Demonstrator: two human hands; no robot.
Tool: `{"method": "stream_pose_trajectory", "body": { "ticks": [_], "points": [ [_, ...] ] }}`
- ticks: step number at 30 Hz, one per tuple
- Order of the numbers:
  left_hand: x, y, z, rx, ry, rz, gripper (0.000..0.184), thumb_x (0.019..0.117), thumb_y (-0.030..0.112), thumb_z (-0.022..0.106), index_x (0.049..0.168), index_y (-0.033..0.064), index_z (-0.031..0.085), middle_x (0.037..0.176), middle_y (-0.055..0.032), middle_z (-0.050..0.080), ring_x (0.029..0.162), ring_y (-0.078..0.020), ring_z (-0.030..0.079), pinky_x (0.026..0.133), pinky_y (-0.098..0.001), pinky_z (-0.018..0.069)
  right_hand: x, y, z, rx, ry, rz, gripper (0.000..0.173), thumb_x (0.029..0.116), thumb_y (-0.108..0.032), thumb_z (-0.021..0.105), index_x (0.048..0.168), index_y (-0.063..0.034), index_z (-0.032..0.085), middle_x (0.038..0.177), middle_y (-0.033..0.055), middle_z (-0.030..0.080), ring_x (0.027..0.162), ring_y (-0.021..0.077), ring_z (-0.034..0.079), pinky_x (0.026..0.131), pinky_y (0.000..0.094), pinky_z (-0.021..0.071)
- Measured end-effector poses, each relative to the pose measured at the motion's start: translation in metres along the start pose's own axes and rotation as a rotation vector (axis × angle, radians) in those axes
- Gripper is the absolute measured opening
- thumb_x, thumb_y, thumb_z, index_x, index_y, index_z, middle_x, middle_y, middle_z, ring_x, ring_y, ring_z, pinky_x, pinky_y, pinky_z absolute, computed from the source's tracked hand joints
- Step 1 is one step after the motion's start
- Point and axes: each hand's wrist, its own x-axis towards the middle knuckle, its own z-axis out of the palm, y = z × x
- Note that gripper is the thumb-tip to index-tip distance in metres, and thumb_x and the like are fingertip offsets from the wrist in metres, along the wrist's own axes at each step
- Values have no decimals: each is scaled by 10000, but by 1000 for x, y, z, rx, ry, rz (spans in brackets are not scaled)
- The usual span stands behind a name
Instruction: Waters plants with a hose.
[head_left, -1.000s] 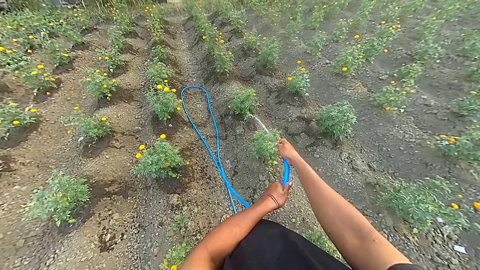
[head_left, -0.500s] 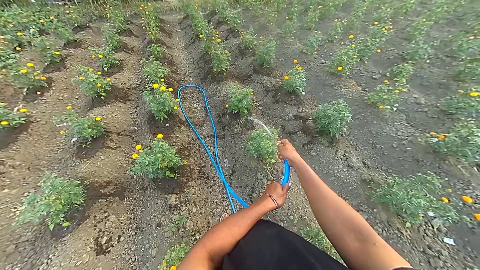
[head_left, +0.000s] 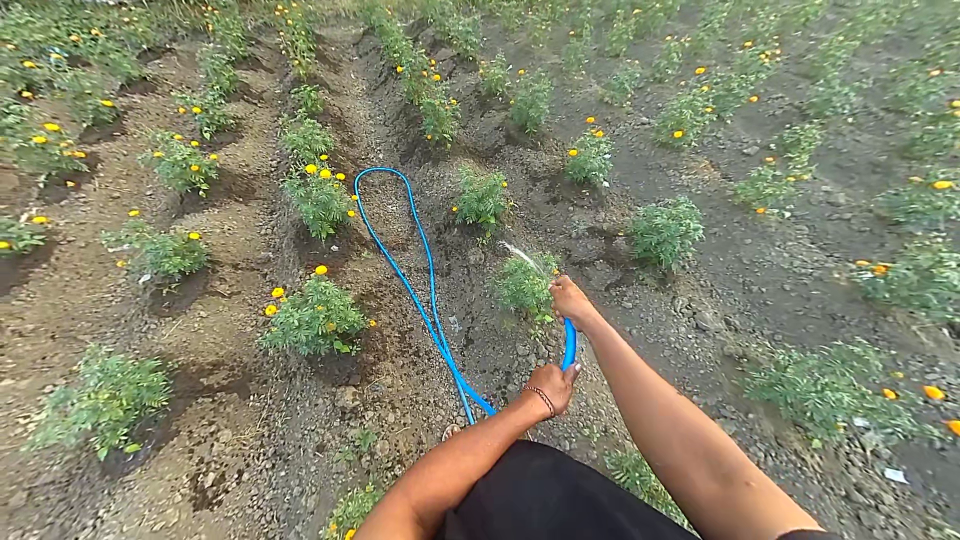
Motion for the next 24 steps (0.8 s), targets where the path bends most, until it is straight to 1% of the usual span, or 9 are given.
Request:
{"method": "stream_pose_trajectory", "body": {
  "ticks": [2,4,7,9,12,19,21,24],
  "points": [
    [-2,-3,-5,-3,32,5,655,1131,451,272,1001,-89,618,947,-235,621,888,-352,636,838,-532,505,-2,-10,4,31,11,-35,358,1137,-260,352,1439,-82,426,882,87,509,578,160,503,546,326,478],
    [-2,-6,-8,4,63,13,657,1129,458,268,985,-79,619,930,-224,620,864,-343,637,818,-529,509,-2,-18,7,39,28,-58,354,1136,-273,358,1428,-89,435,862,77,510,566,153,504,531,320,475],
    [-4,-5,-13,3,75,10,654,1130,457,268,1015,-83,618,950,-233,627,876,-346,649,825,-529,519,-1,-26,8,42,61,-64,351,1131,-267,366,1422,-93,456,859,84,529,571,160,520,538,328,483],
    [-3,-5,-15,4,81,25,655,1132,445,264,1006,-88,622,945,-235,627,882,-348,646,836,-527,514,0,-29,8,37,67,-67,349,1131,-261,361,1420,-91,458,850,82,529,567,159,521,538,328,485],
    [-3,-5,-18,-2,96,36,654,1132,449,264,972,-78,616,911,-217,614,850,-335,633,813,-521,509,-1,-33,7,48,71,-78,350,1132,-264,358,1423,-92,449,850,77,520,564,155,515,533,325,483],
    [-5,-5,-23,-4,98,7,662,1129,463,257,992,-77,614,914,-215,611,832,-329,634,801,-512,516,-1,-37,9,53,93,-81,351,1129,-267,366,1426,-100,449,859,84,531,577,166,530,551,335,495],
    [-4,-6,-23,-3,101,10,666,1130,461,255,987,-78,619,917,-218,619,836,-332,642,803,-518,520,0,-38,10,58,87,-77,347,1132,-267,360,1425,-103,448,864,85,528,579,167,527,548,334,490],
    [-3,-6,-24,2,107,12,665,1130,456,262,985,-83,623,936,-228,624,879,-344,641,833,-531,510,0,-40,11,63,87,-81,341,1132,-268,358,1416,-103,452,849,80,526,565,164,524,531,334,487]
  ]
}}
